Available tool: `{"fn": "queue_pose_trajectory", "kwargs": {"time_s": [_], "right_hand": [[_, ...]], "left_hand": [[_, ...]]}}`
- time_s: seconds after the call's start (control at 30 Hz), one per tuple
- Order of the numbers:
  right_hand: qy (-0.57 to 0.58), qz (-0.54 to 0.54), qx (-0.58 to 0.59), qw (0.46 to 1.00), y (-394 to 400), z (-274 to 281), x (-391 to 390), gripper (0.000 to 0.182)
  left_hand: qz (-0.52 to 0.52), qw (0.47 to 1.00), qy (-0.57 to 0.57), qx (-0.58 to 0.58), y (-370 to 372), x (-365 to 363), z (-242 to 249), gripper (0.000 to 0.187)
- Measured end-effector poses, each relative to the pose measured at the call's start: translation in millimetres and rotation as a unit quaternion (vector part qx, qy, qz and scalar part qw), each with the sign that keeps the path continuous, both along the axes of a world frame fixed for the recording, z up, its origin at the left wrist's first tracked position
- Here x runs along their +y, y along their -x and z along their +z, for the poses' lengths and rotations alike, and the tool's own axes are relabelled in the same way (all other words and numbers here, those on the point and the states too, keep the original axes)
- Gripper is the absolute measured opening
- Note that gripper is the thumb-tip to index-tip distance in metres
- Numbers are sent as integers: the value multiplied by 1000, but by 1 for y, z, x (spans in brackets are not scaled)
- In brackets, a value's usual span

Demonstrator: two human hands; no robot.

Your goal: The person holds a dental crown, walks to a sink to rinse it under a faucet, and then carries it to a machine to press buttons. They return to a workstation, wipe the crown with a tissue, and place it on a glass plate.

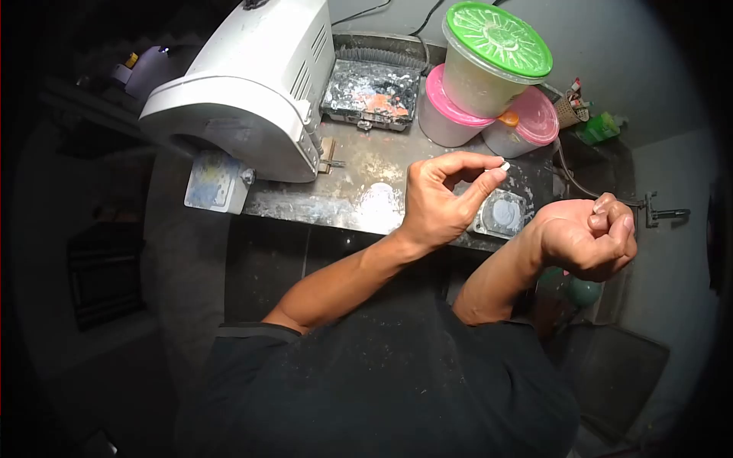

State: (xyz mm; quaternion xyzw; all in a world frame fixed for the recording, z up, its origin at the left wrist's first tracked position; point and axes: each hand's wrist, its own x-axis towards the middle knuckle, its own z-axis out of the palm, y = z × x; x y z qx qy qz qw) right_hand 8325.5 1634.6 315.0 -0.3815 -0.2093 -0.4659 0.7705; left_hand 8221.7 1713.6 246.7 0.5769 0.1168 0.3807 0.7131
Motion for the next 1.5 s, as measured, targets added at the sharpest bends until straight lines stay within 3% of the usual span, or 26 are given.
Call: {"fn": "queue_pose_trajectory", "kwargs": {"time_s": [0.23,0.67,0.9,1.03,1.1,1.17,1.4,1.5], "right_hand": [[-32,46,20,998,1,-7,7,28],[-48,26,23,998,5,1,1,30],[-95,115,9,989,16,0,16,31],[-120,101,27,987,41,-8,26,31],[-150,180,6,972,58,-17,41,28],[-166,154,67,972,84,-11,69,29],[-30,355,-35,934,132,-36,100,14],[-45,418,-26,907,151,-32,111,17]], "left_hand": [[-3,999,28,-18,1,-3,7,16],[-25,999,13,-29,-2,-3,15,15],[3,999,12,-39,19,17,20,18],[23,997,-73,-21,53,31,24,17],[12,997,-56,-47,73,35,23,17],[23,995,-92,-22,100,45,20,17],[42,995,-89,29,176,73,-14,14],[82,993,-73,42,195,80,-17,14]]}}
